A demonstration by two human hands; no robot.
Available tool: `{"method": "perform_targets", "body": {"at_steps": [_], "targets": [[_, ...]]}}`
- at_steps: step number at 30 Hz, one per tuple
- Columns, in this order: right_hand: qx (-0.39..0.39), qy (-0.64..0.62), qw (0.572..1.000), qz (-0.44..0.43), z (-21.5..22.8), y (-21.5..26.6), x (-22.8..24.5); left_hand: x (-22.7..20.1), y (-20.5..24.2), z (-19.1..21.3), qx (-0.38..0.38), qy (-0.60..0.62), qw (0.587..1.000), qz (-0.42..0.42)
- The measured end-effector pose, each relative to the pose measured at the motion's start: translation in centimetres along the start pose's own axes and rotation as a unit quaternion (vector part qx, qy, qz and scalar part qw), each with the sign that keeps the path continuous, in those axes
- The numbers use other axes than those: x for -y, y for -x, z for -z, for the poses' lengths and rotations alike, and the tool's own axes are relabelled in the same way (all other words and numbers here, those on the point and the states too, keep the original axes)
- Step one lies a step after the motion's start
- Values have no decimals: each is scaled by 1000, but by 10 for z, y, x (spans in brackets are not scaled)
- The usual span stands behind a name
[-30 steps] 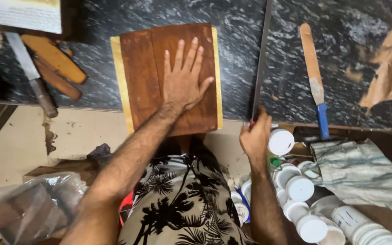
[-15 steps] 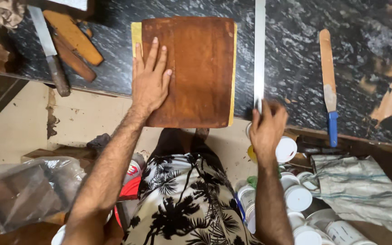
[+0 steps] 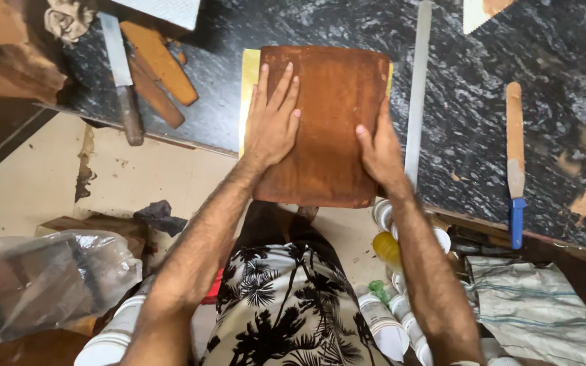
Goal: The person presses and smooths a rectangular block of brown clay on a dark countertop, then uses a long knife to cut and trim the edges. They place the clay onto a yellow board and continue trimming the edges to create a uniform shape.
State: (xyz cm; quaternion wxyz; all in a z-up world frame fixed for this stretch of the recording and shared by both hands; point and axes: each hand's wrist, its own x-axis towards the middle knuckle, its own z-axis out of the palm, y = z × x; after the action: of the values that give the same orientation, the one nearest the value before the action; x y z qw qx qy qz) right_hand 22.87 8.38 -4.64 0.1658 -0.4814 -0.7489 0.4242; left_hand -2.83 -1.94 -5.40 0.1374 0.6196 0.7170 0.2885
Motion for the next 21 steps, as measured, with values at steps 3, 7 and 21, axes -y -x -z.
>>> {"method": "perform_targets", "body": {"at_steps": [3,7,21], "targets": [[-46,-198,979,10,10,-13,-1,26,13,2,-55,299,952,31],[-33,-204,978,25,-5,-13,-5,47,52,-12,-73,562,818,98],[-21,-267,962,51,-28,1,8,41,57,-13,-51,489,866,93]]}}
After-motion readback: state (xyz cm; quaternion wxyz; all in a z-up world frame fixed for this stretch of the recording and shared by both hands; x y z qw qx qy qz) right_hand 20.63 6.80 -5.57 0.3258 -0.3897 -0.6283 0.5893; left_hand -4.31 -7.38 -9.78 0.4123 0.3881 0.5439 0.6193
